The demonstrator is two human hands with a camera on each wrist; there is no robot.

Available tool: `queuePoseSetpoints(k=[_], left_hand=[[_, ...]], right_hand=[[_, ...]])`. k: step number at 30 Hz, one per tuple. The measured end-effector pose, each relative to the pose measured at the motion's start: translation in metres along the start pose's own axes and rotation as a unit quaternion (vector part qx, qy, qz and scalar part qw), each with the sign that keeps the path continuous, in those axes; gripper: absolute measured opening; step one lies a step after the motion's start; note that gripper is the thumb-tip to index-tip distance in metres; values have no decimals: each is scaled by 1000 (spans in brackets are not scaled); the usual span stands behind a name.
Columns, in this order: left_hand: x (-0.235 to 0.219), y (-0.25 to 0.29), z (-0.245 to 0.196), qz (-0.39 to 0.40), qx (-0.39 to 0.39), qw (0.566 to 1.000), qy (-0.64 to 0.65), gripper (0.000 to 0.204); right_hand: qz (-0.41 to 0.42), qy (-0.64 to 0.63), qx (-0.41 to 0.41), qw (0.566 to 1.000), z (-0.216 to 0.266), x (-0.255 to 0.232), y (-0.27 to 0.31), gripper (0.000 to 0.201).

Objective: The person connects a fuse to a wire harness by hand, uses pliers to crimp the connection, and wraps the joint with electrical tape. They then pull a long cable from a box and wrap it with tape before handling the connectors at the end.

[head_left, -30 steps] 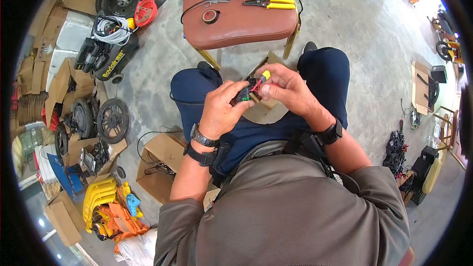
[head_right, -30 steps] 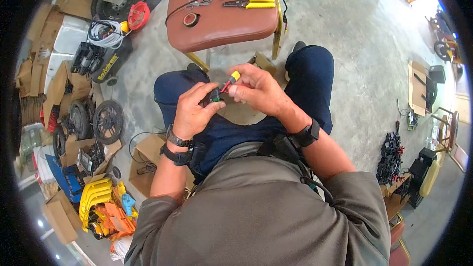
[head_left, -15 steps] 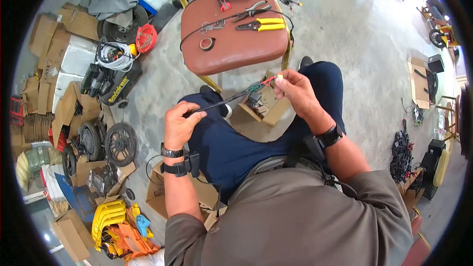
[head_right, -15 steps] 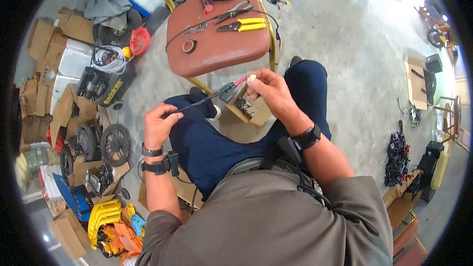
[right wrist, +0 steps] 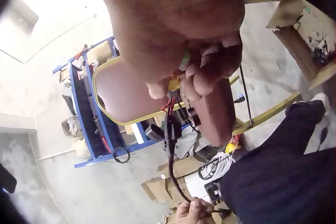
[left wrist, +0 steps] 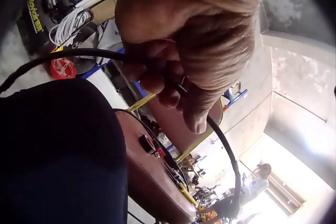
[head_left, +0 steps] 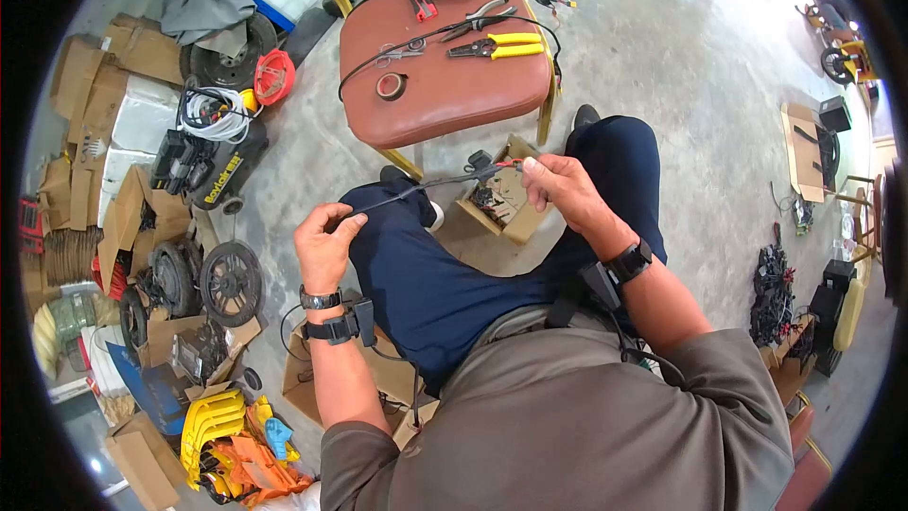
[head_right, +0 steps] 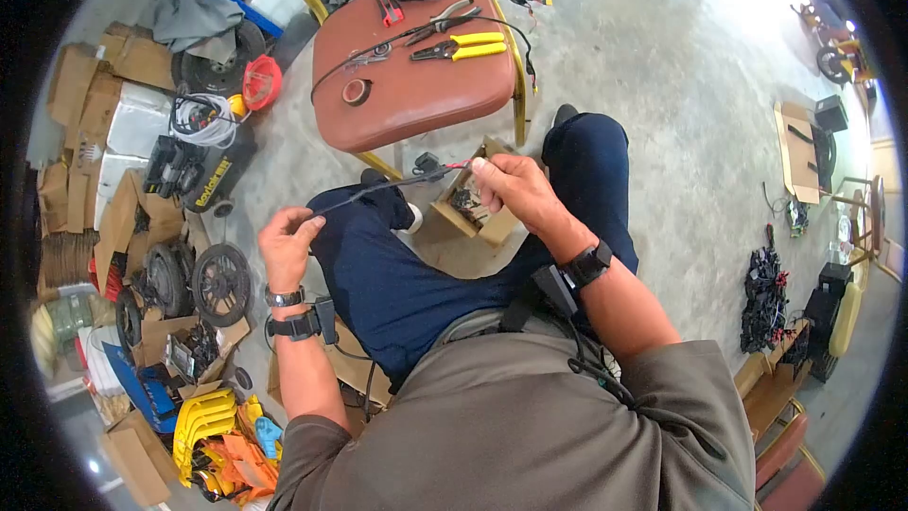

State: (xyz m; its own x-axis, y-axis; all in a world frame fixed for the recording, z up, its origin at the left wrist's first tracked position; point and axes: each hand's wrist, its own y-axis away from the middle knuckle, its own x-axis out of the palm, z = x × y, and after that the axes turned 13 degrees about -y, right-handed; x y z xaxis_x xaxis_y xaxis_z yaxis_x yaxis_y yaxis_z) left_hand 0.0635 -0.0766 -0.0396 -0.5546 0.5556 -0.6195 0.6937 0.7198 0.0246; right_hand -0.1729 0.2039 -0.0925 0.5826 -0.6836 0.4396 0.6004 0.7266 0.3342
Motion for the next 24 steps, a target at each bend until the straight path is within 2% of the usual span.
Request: queuePoseSetpoints(k=[3, 6, 12, 14, 19, 21, 24], left_hand=[[-2, -1, -4, 0, 75, 996, -38, 15], [2, 0, -5, -8, 67, 998, -20, 13], [12, 4, -9, -16, 32, 999, -23, 12], [11, 4, -15, 13, 65, 997, -35, 16], [16, 17, -56, 125, 98, 986, -57, 34], [27, 29, -83, 117, 107, 987, -27, 34], [38, 36, -98, 111, 190, 975, -8, 31]], right_hand=[[0, 25, -4, 1000, -1, 0, -1, 39], [12, 67, 3, 998, 6, 1, 0, 42], [36, 71, 24, 997, 13, 7, 11, 43], [51, 62, 18, 997, 10, 7, 11, 42], [70, 129, -34, 989, 22, 17, 14, 38], [80, 158, -58, 983, 31, 27, 18, 36], [111, 191, -92, 971, 42, 40, 26, 28]])
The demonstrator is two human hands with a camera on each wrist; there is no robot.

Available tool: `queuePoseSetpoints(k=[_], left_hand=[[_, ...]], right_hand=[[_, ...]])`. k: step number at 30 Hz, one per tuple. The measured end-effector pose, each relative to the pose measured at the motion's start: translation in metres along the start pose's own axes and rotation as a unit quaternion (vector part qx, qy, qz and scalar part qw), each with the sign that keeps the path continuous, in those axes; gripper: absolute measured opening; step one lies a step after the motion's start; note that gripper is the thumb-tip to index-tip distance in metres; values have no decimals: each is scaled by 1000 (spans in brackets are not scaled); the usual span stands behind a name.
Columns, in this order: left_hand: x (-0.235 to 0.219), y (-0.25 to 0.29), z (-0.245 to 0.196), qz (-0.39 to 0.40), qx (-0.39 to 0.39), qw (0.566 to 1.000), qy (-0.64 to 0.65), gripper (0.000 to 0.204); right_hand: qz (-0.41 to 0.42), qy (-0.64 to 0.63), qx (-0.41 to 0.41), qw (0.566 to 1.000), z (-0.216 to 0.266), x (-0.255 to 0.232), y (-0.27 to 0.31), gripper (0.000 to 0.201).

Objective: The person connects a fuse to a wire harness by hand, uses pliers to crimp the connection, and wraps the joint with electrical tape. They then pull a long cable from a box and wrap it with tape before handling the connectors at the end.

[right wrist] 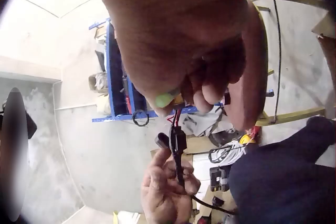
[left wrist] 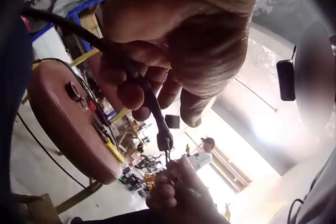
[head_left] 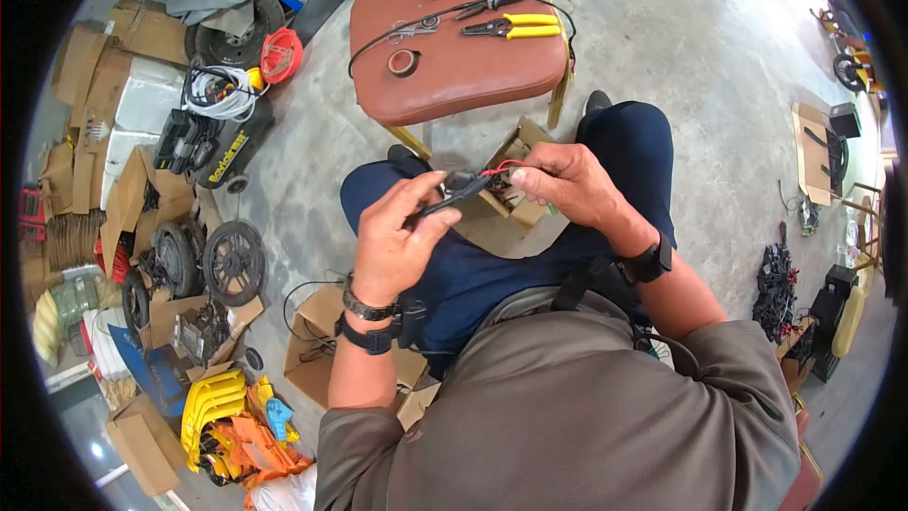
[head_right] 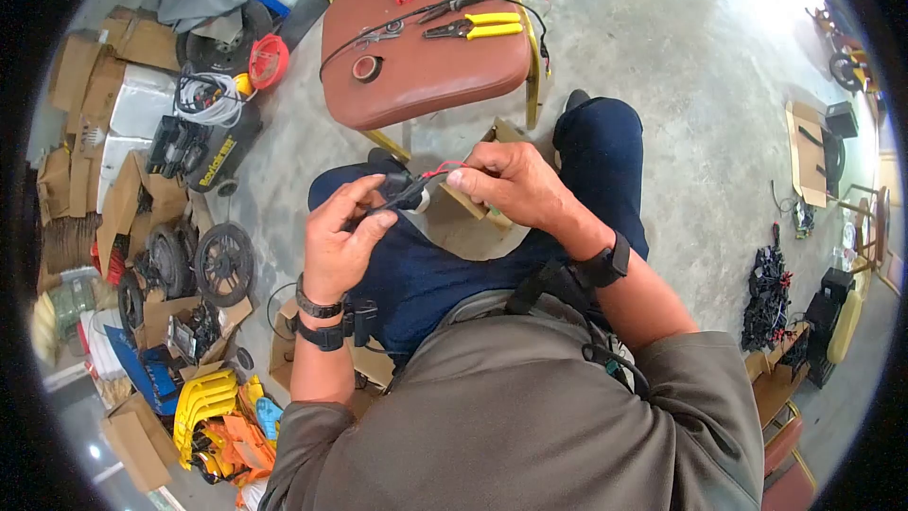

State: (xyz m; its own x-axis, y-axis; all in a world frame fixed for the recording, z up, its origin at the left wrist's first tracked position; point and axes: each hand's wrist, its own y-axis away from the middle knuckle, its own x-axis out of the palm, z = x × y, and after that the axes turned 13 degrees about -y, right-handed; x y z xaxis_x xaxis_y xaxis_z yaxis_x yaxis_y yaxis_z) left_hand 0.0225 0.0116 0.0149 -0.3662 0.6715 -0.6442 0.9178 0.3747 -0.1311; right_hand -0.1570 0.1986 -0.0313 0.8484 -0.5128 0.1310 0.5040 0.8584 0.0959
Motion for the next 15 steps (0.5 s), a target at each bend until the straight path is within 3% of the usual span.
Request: queuePoseSetpoints(k=[4, 7, 10, 11, 13, 15], left_hand=[[3, 1, -13, -35, -12, 998, 44, 25], [5, 6, -3, -68, -33, 996, 41, 23], [2, 9, -8, -111, -83, 979, 146, 21], [1, 9, -9, -117, -84, 976, 162, 21], [1, 7, -10, -129, -86, 968, 198, 20], [3, 8, -10, -103, -85, 972, 195, 20]], right_hand=[[27, -6, 41, 999, 13, -1, 6, 24], [81, -246, 28, 965, 5, -2, 9, 57], [201, -282, 31, 938, -9, -6, 6, 79], [203, -270, 70, 939, -18, -2, 8, 87], [242, -256, 113, 929, -22, 13, 11, 85], [202, -213, 69, 953, -24, 31, 11, 69]])
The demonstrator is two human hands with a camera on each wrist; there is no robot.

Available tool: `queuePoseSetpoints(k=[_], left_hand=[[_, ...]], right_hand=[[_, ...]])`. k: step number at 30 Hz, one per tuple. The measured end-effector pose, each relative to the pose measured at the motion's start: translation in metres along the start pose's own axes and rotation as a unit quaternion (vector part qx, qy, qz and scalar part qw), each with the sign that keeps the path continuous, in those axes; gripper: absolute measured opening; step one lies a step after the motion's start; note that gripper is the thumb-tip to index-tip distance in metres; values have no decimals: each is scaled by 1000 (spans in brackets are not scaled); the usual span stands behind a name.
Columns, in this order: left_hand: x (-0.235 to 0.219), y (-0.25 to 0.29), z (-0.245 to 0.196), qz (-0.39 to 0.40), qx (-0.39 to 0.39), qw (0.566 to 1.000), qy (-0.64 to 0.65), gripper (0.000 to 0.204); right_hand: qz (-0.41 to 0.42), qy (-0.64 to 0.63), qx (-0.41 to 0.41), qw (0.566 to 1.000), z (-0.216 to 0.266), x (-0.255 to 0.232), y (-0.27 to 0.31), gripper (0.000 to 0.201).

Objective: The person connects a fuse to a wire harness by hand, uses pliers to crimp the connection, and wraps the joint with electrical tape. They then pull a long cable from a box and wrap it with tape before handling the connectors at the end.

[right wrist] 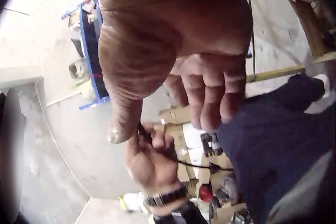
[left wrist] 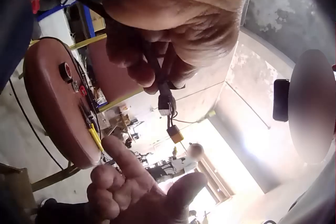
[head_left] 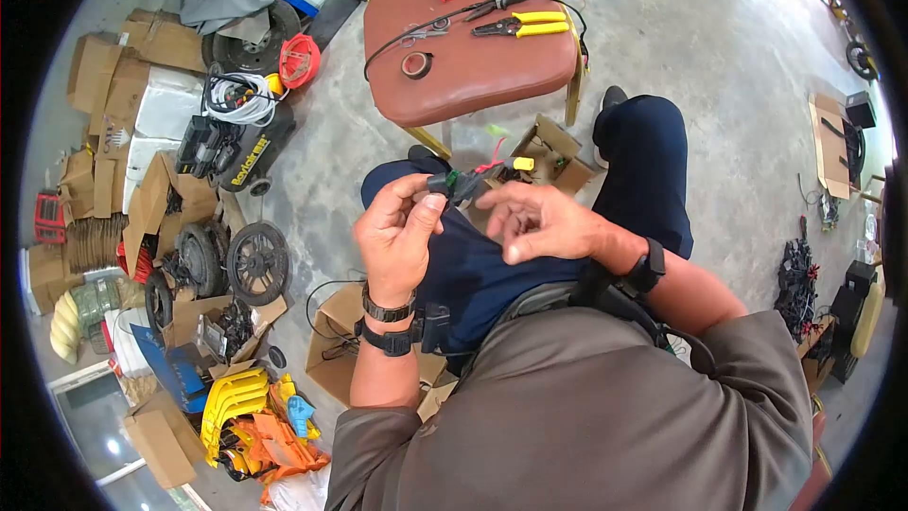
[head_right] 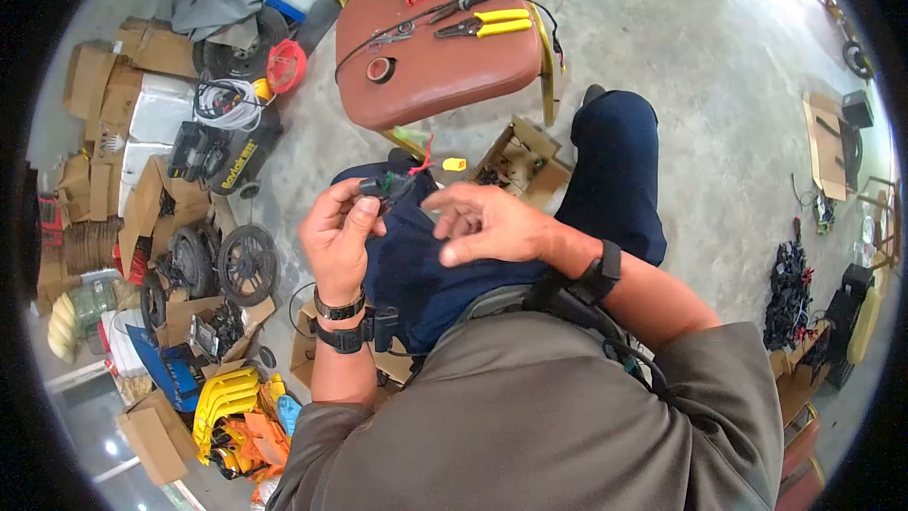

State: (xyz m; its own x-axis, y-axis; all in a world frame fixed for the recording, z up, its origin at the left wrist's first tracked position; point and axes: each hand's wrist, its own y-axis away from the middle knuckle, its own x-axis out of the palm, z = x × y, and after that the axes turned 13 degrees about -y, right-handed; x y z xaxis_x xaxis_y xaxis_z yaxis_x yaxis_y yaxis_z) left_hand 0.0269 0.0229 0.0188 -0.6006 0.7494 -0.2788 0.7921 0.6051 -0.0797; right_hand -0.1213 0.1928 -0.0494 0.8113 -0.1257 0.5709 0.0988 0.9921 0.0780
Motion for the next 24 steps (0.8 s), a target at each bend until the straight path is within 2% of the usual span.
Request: queuePoseSetpoints(k=[2, 3, 6, 7, 10, 13, 16, 19, 22, 23, 24], left_hand=[[3, 4, 3, 24, -6, 1000, -2, 20], [4, 6, 5, 35, -8, 999, -2, 21], [4, 7, 10, 54, -21, 998, 8, 21], [4, 7, 10, 57, -27, 998, 14, 21], [9, 7, -2, 51, -44, 998, 9, 20], [7, 7, 4, 68, -17, 997, -25, 19], [9, 7, 3, 48, -10, 999, 15, 20], [5, 5, 3, 41, -51, 997, 51, 22], [2, 6, 7, 54, -45, 997, 33, 25], [1, 5, 6, 62, -52, 996, 30, 25], [0, 4, 3, 70, -60, 995, 29, 25]], right_hand=[[-46, -1, -47, 998, 1, 11, -7, 56], [-93, -40, -105, 989, 4, 20, -8, 35], [-84, 108, -77, 988, 24, 14, -12, 23], [-101, 71, -81, 989, 18, 14, -14, 18], [-106, 19, -77, 991, 22, 21, -8, 16], [-113, -1, -82, 990, 15, 22, -8, 16], [-132, 47, -96, 985, 15, 24, -6, 16], [-138, 76, -122, 980, 11, 25, -6, 17], [-120, 119, -132, 977, 16, 25, -7, 17], [-117, 148, -176, 966, 13, 23, -8, 16], [-113, 156, -180, 965, 14, 24, -7, 16]])
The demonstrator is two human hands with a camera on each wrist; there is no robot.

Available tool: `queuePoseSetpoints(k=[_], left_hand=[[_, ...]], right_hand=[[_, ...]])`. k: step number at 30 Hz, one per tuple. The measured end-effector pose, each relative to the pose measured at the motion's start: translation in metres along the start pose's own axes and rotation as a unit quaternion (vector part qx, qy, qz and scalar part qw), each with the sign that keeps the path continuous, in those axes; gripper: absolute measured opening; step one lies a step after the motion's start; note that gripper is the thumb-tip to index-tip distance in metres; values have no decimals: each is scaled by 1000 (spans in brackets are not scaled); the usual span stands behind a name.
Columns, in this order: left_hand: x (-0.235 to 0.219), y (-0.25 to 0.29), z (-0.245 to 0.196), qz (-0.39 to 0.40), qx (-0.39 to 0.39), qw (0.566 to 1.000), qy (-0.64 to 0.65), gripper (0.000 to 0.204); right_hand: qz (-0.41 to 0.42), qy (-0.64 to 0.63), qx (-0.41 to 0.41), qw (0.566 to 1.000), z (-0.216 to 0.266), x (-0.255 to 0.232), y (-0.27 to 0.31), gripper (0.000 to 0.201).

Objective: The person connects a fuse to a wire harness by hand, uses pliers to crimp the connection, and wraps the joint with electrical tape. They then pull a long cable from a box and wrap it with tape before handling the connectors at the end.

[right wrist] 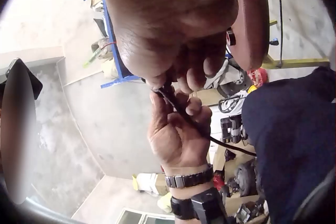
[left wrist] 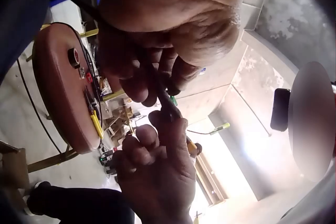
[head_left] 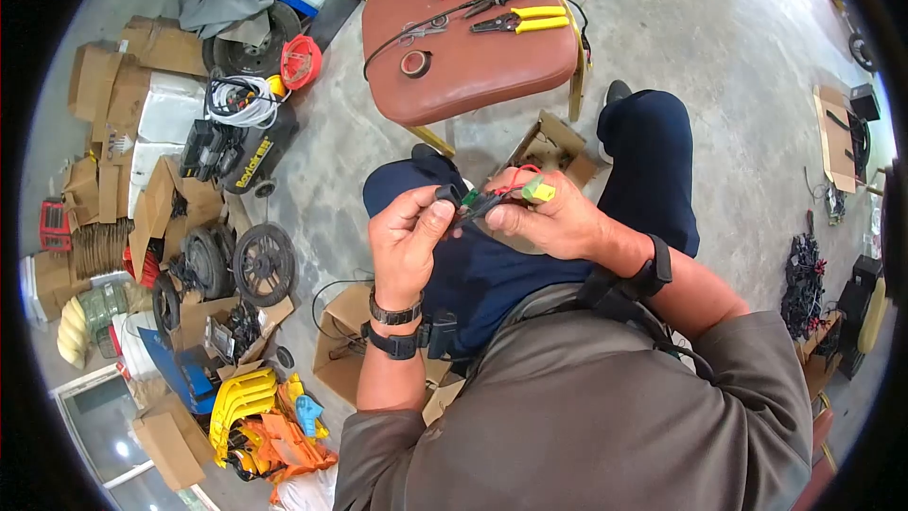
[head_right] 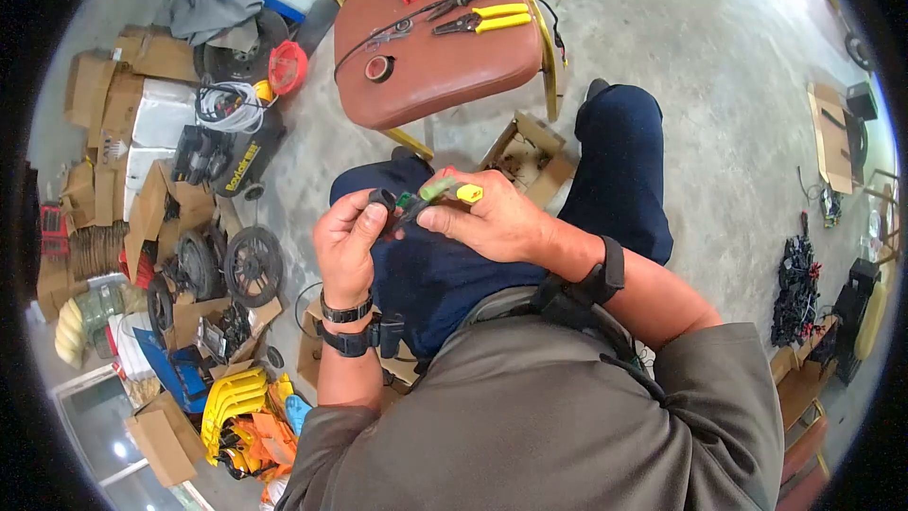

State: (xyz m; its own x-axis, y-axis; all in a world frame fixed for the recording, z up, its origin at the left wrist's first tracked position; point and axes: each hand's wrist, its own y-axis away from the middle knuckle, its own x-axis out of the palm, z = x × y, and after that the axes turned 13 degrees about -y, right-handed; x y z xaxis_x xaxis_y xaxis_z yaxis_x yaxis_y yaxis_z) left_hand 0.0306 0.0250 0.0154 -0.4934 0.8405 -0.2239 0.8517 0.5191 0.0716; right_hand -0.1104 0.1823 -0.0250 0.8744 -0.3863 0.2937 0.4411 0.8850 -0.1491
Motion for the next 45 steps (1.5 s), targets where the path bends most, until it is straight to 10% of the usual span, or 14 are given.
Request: queuePoseSetpoints(k=[25, 34, 45], left_hand=[[1, -18, -8, 46, 17, 982, -184, 25], [2, -18, -1, 62, -26, 996, -59, 21], [-1, -25, 4, 104, -80, 991, -8, 20]], right_hand=[[47, 87, 50, 994, 12, -15, -7, 28], [34, 102, -20, 994, 12, -10, -7, 15], [-14, 12, 123, 992, 14, -4, -3, 22]])
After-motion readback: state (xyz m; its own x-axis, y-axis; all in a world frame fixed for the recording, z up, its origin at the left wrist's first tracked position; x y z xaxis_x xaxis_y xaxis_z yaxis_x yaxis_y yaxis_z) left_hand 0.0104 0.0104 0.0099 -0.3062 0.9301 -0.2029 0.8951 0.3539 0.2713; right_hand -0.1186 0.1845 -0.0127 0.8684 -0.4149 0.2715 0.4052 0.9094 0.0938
